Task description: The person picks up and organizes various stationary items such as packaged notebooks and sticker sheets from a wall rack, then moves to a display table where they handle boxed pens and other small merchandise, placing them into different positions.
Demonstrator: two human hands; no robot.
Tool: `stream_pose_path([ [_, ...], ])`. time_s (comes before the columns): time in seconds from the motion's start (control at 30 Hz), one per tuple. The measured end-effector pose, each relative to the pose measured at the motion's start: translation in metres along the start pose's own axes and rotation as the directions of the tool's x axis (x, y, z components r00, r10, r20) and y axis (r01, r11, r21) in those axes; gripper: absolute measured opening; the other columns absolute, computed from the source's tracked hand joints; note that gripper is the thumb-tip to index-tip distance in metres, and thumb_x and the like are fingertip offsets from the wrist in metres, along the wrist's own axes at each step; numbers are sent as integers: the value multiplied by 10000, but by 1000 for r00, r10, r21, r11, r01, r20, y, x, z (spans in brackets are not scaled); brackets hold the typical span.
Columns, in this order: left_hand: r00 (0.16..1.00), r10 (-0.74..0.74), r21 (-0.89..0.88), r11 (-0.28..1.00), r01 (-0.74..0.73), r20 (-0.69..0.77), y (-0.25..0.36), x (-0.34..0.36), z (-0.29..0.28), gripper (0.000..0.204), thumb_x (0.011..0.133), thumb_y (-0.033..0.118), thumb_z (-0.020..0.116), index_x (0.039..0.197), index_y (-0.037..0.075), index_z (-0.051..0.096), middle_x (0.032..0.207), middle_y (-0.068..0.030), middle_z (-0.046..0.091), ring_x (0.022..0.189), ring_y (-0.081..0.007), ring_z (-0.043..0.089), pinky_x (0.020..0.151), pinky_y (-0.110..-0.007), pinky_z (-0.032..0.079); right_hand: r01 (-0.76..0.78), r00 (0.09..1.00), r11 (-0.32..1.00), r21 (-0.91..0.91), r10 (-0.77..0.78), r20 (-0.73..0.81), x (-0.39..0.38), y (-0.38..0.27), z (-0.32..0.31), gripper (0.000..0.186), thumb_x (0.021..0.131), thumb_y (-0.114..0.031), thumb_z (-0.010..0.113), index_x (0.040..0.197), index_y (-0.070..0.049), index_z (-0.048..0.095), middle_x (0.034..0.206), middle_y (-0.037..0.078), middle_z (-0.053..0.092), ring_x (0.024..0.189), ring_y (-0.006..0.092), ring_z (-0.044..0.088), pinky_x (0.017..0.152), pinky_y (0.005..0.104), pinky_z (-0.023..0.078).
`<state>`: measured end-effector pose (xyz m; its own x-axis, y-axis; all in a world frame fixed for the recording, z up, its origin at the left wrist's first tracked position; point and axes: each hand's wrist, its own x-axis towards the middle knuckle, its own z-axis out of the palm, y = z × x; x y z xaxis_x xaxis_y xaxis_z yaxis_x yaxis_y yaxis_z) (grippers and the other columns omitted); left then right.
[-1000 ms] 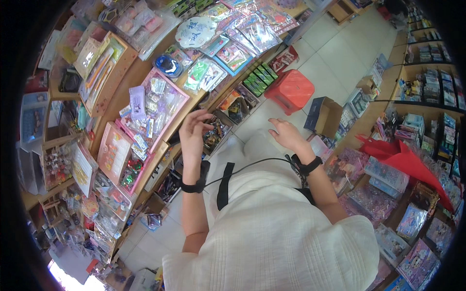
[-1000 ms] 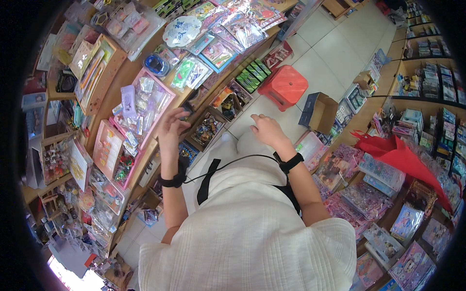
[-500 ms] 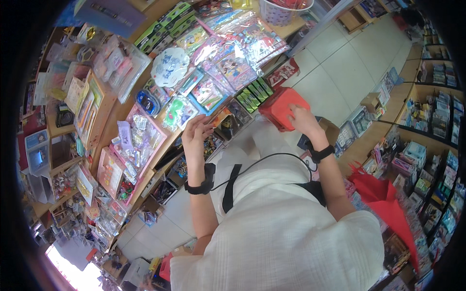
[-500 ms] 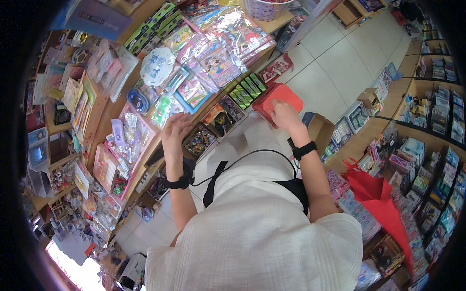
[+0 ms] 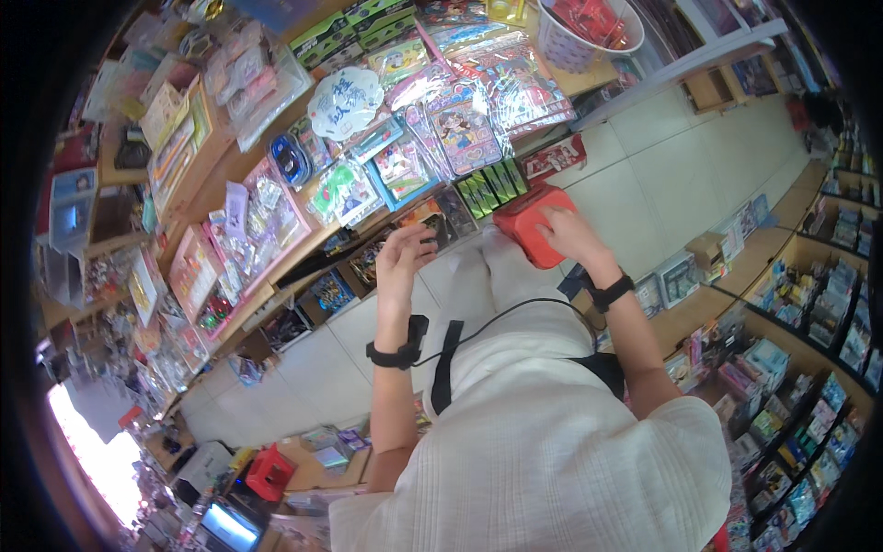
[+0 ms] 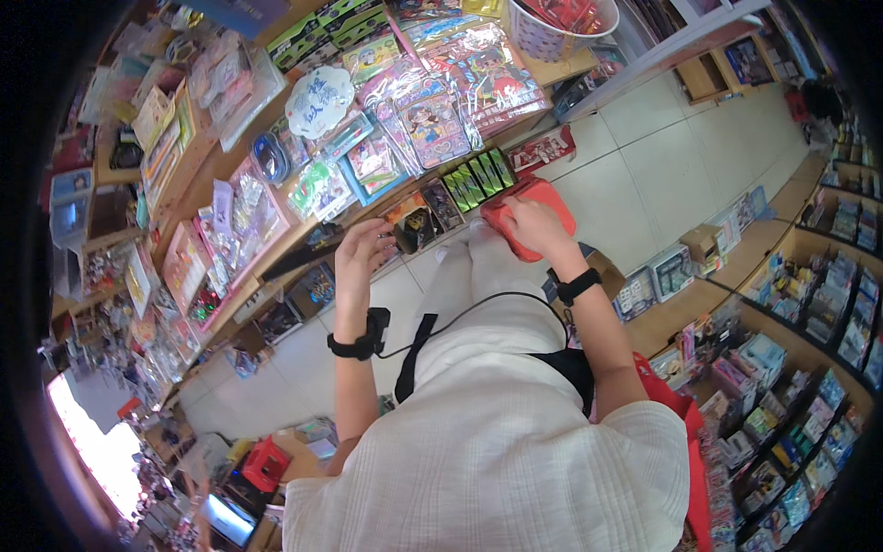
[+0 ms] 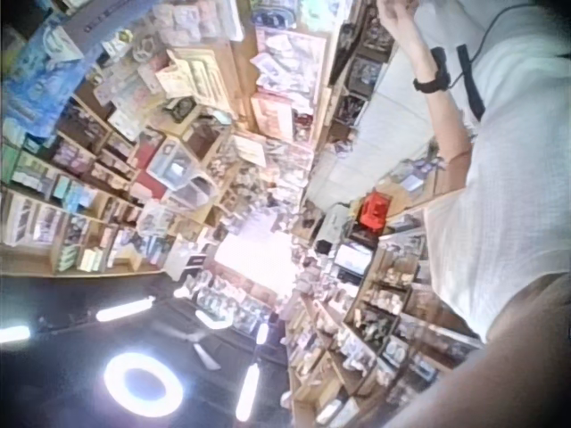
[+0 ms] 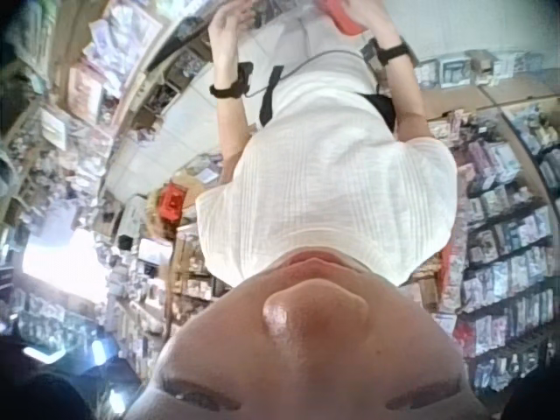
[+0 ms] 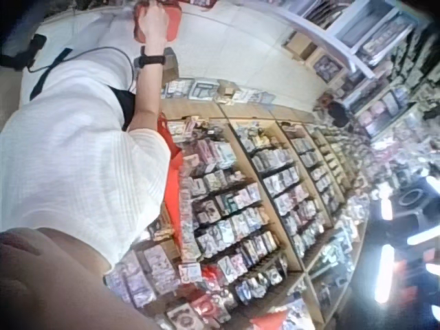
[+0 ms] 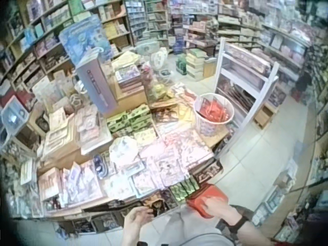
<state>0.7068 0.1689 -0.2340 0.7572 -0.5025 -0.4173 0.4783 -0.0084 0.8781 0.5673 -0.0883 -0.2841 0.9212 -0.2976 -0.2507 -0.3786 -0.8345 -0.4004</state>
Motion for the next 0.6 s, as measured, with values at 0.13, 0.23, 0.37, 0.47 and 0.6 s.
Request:
stream_pose_path([
  [0.13, 999, 37, 40, 998, -38, 18, -10, 16, -2, 252, 863, 119, 456, 1062, -17, 530, 1034, -98, 579, 907, -168, 570, 786, -275, 467, 175, 977, 968, 180, -149, -149, 22, -29, -9, 253, 816, -159, 505, 1001, 10, 538, 888, 191, 585, 832, 374, 555, 718, 442, 448],
  [0.23, 999, 46, 85, 995, -44, -18, -22, 47, 7, 258, 824, 53, 465, 1065, -21, 523, 1044, -115, 580, 904, -181, 583, 740, -268, 476, 170, 975, 955, 242, -127, -184, 51, -33, -13, 271, 810, -139, 515, 1036, 10, 538, 919, 195, 571, 872, 374, 538, 764, 425, 437],
  [0.37, 987, 105, 210, 975, -78, -124, -47, 103, 18, 311, 795, 69, 502, 1090, -28, 512, 1056, -141, 575, 934, -224, 580, 766, -290, 474, 278, 901, 951, 136, -210, -380, 97, -23, -5, 330, 789, -124, 551, 1065, 46, 489, 1071, 220, 487, 989, 394, 466, 844, 441, 387],
  [0.47, 958, 194, 446, 891, -81, -213, -51, 143, 35, 443, 759, 144, 557, 1135, -73, 468, 1126, -182, 522, 1037, -255, 509, 872, -331, 410, 97, 946, 976, 196, -29, -324, 123, -8, -6, 461, 765, -169, 578, 1096, 101, 406, 1041, 269, 480, 977, 415, 468, 840, 450, 389],
  [0.6, 891, 199, 424, 906, -8, -408, -79, 193, 43, 488, 735, 178, 605, 1112, -94, 455, 1042, -202, 547, 975, -250, 534, 841, -317, 416, 108, 979, 921, 375, -33, -201, 148, 6, -6, 465, 757, -156, 573, 1111, 109, 429, 1083, 294, 480, 1002, 415, 477, 865, 419, 395],
])
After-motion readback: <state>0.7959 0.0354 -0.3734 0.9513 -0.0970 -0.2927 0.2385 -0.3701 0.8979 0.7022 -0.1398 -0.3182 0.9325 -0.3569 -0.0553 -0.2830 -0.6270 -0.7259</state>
